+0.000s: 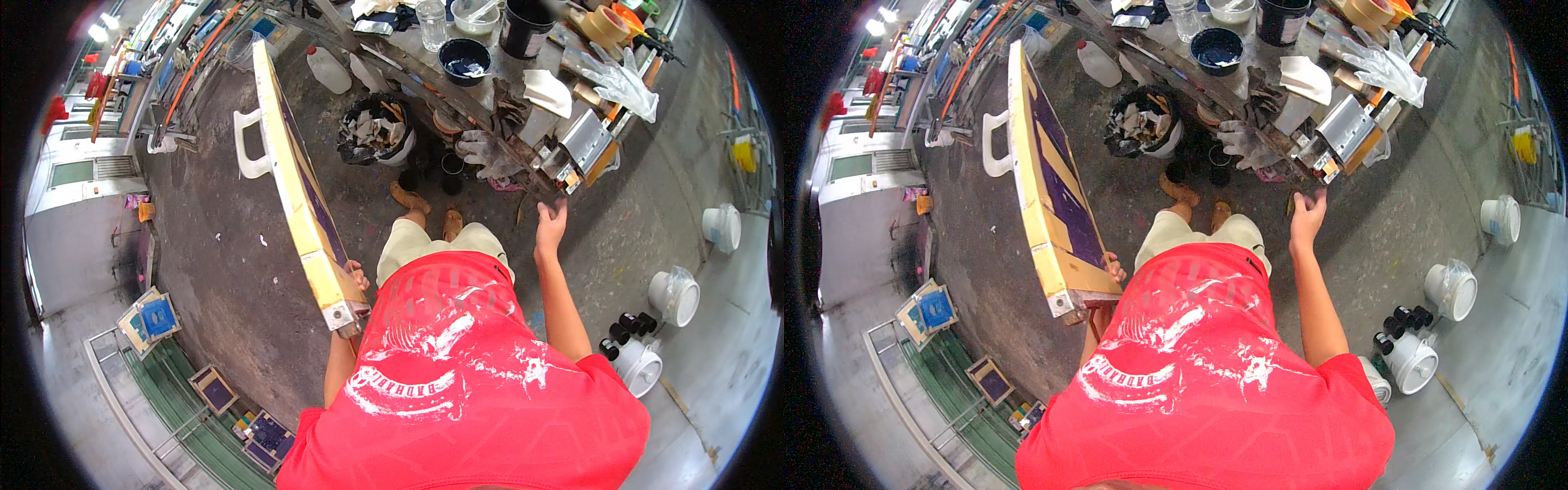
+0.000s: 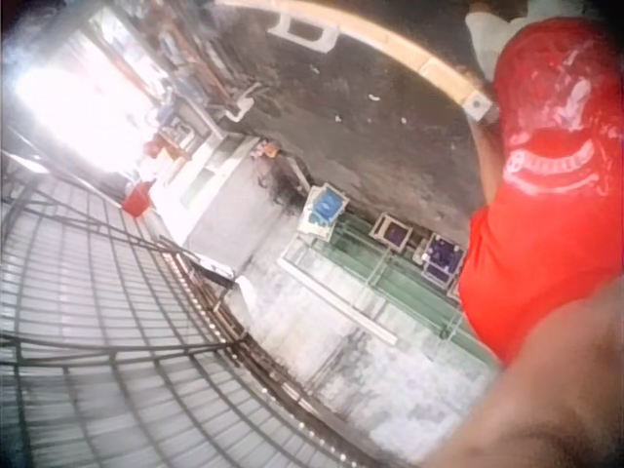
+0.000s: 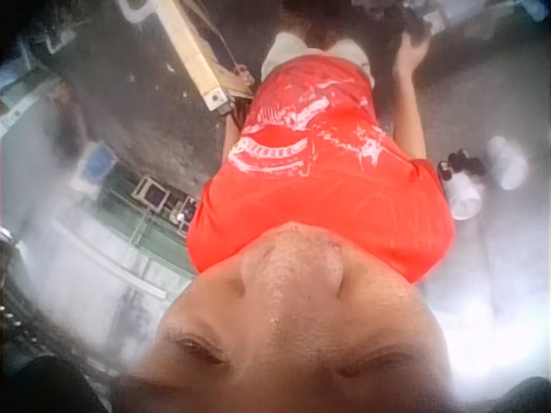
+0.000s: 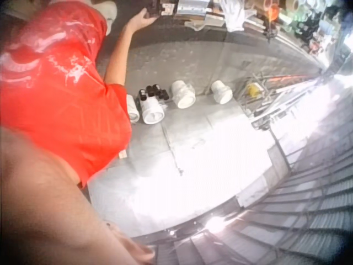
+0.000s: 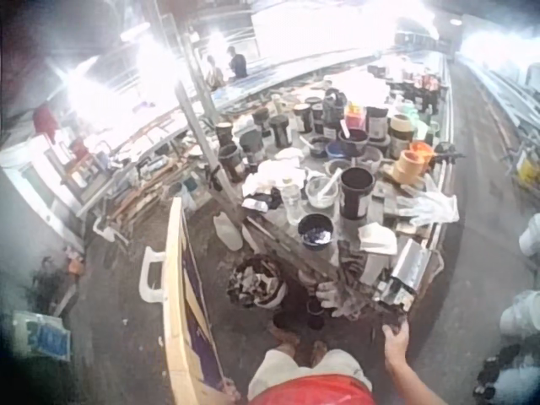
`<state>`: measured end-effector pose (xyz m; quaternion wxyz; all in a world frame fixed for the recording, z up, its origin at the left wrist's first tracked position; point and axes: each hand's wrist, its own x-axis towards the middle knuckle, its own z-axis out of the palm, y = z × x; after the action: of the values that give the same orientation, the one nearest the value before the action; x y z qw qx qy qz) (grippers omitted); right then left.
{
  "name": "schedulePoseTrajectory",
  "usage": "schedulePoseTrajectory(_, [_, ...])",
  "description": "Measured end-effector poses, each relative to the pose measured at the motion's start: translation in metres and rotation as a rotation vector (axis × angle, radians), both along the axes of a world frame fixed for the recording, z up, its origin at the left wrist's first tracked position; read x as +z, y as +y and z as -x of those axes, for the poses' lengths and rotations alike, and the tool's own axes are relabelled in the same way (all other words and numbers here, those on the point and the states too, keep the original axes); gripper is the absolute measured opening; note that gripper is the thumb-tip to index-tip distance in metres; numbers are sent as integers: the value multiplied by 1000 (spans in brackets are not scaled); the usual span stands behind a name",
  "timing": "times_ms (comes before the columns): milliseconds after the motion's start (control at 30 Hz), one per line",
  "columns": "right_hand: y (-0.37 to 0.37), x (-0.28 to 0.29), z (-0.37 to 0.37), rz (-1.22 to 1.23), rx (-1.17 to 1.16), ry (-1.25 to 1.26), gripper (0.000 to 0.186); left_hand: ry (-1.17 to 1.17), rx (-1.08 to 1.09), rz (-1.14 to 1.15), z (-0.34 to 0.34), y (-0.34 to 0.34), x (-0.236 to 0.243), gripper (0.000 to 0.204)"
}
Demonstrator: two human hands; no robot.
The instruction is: The person tapes the edges of a purple screen printing frame with masking tape, then mixes a white liquid in a small container and applies it to the screen using a squeegee. The person carries the frame to a conveyor and places it on the line.
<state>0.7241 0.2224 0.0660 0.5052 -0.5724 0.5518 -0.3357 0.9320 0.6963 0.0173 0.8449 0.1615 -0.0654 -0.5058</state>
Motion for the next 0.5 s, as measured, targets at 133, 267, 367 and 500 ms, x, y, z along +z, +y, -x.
schedulePoseTrajectory(133, [42,6,-7,-611,37,-128,57,49,96,-223,12,24,-4,57])
schedulePoseTrajectory(267, [71,74,-50,-892,580,-301,38,65,262,-1053,14,16,35,69])
schedulePoseTrajectory(367, [84,118,-96,-956,900,-536,56,68,263,-1250,10,8,70,77])
schedulePoseTrajectory(500, [99,156,-144,-1045,1056,-665,76,-100,323,-1512,-10,30,75,66])
